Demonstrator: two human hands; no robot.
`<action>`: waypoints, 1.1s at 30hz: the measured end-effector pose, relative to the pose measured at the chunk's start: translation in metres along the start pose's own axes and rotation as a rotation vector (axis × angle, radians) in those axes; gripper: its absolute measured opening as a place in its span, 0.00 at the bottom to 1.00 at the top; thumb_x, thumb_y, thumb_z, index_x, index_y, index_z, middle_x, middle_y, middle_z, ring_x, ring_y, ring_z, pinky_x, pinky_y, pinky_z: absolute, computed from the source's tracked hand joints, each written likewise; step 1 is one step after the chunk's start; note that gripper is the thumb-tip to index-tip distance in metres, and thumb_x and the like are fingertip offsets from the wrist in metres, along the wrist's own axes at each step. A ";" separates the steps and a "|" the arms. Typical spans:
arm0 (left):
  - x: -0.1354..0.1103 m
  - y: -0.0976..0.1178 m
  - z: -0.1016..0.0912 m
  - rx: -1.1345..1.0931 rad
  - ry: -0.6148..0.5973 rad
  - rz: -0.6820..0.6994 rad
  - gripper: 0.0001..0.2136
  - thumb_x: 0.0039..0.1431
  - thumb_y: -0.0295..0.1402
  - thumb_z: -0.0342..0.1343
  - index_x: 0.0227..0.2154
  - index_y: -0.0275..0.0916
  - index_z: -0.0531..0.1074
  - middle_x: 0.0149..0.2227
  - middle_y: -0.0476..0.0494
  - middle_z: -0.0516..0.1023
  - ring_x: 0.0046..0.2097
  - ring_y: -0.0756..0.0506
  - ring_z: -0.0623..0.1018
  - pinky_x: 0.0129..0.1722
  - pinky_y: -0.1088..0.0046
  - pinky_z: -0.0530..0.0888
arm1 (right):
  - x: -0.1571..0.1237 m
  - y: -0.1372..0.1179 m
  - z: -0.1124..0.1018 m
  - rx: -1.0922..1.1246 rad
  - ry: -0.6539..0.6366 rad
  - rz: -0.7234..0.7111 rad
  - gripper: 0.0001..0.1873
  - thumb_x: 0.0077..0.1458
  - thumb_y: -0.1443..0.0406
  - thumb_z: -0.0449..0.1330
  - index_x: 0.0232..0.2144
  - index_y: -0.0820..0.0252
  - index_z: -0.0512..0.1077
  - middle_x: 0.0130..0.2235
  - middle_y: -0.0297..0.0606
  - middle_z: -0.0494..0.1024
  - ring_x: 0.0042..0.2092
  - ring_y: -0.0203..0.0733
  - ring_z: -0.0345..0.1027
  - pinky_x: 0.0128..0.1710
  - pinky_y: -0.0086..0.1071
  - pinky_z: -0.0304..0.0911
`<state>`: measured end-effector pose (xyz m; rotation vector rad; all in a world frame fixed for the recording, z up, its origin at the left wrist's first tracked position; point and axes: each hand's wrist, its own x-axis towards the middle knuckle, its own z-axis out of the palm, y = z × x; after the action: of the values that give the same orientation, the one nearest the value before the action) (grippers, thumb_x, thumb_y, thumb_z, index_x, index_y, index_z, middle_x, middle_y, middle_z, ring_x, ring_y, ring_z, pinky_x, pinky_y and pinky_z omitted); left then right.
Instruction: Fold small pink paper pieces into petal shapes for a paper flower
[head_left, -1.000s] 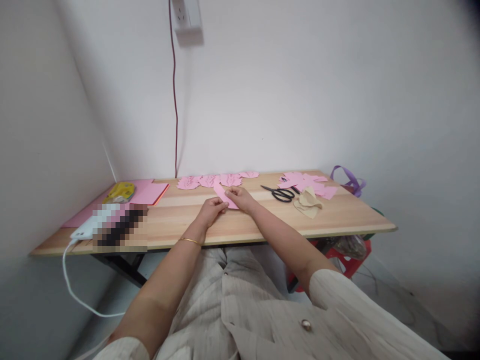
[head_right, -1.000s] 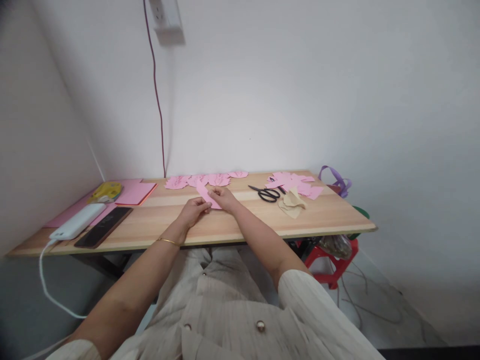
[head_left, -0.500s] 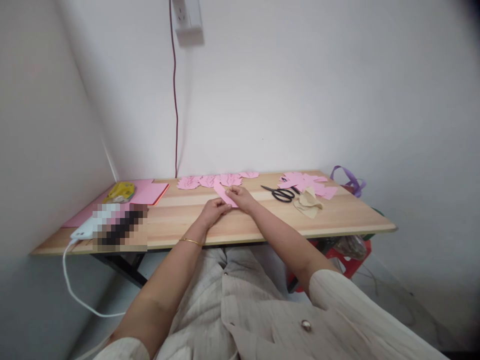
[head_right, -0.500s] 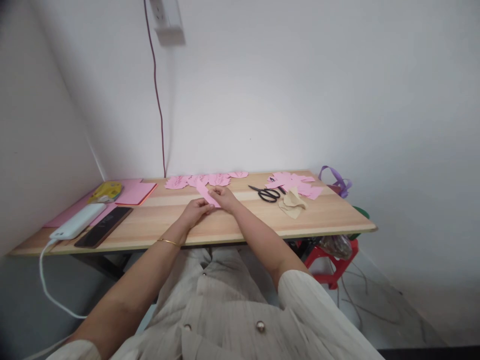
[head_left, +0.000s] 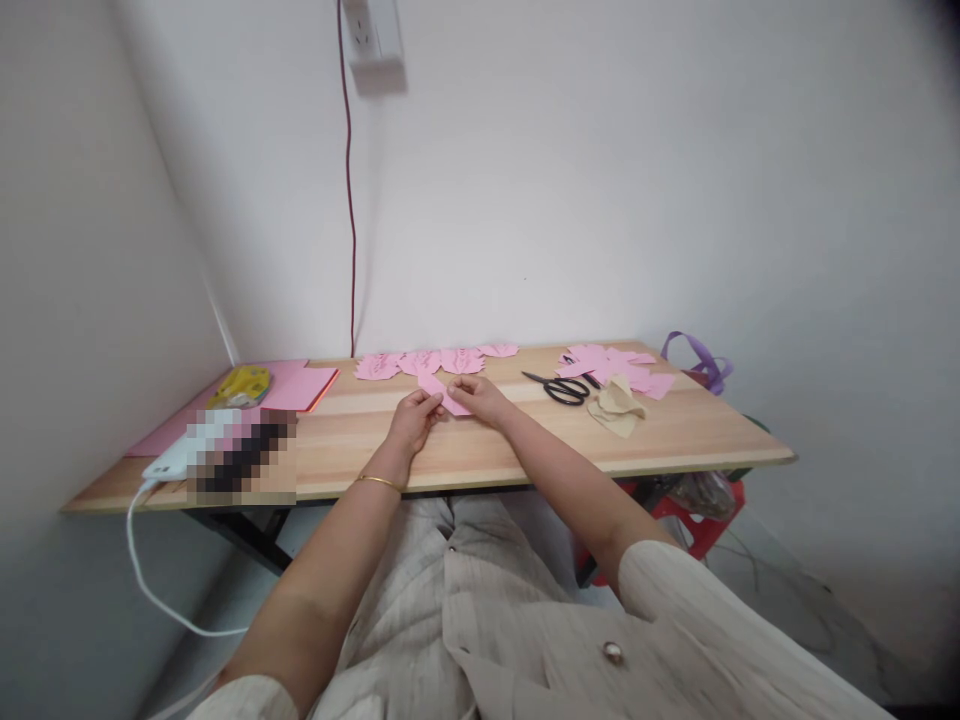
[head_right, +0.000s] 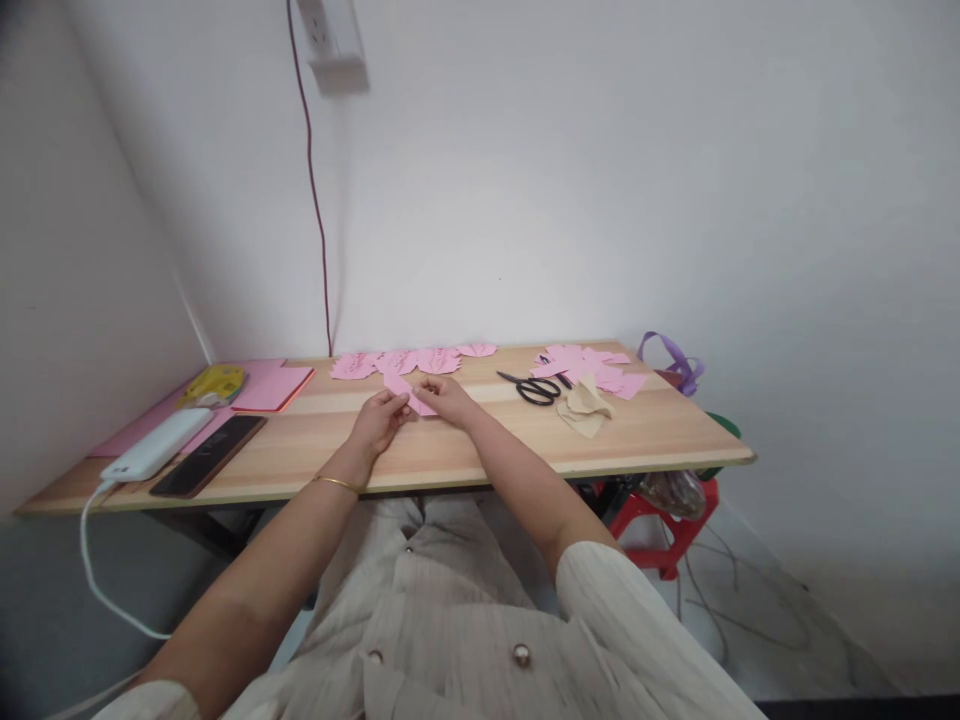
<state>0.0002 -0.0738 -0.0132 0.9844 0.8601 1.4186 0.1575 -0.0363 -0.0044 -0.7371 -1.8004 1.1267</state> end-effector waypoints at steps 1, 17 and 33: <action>0.000 0.000 0.000 -0.008 0.003 0.001 0.14 0.37 0.34 0.68 0.23 0.34 0.69 0.19 0.50 0.70 0.24 0.52 0.70 0.29 0.73 0.70 | 0.000 0.000 0.000 -0.007 -0.004 -0.008 0.19 0.49 0.51 0.59 0.31 0.62 0.70 0.28 0.34 0.72 0.30 0.34 0.62 0.29 0.27 0.57; 0.004 -0.003 0.001 -0.111 0.062 0.035 0.14 0.35 0.30 0.68 0.18 0.35 0.66 0.17 0.54 0.65 0.22 0.55 0.64 0.24 0.77 0.63 | -0.003 -0.004 0.004 -0.113 -0.038 -0.019 0.14 0.48 0.55 0.59 0.28 0.62 0.68 0.26 0.31 0.67 0.29 0.33 0.58 0.30 0.27 0.55; 0.005 -0.004 -0.001 -0.094 0.079 0.033 0.14 0.34 0.31 0.69 0.20 0.35 0.66 0.18 0.54 0.65 0.22 0.55 0.64 0.24 0.77 0.63 | -0.003 0.000 0.002 -0.110 -0.058 0.002 0.18 0.48 0.52 0.60 0.28 0.63 0.70 0.26 0.32 0.68 0.28 0.32 0.58 0.29 0.27 0.55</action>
<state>0.0011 -0.0682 -0.0166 0.8805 0.8300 1.5207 0.1567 -0.0394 -0.0057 -0.7772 -1.9235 1.0670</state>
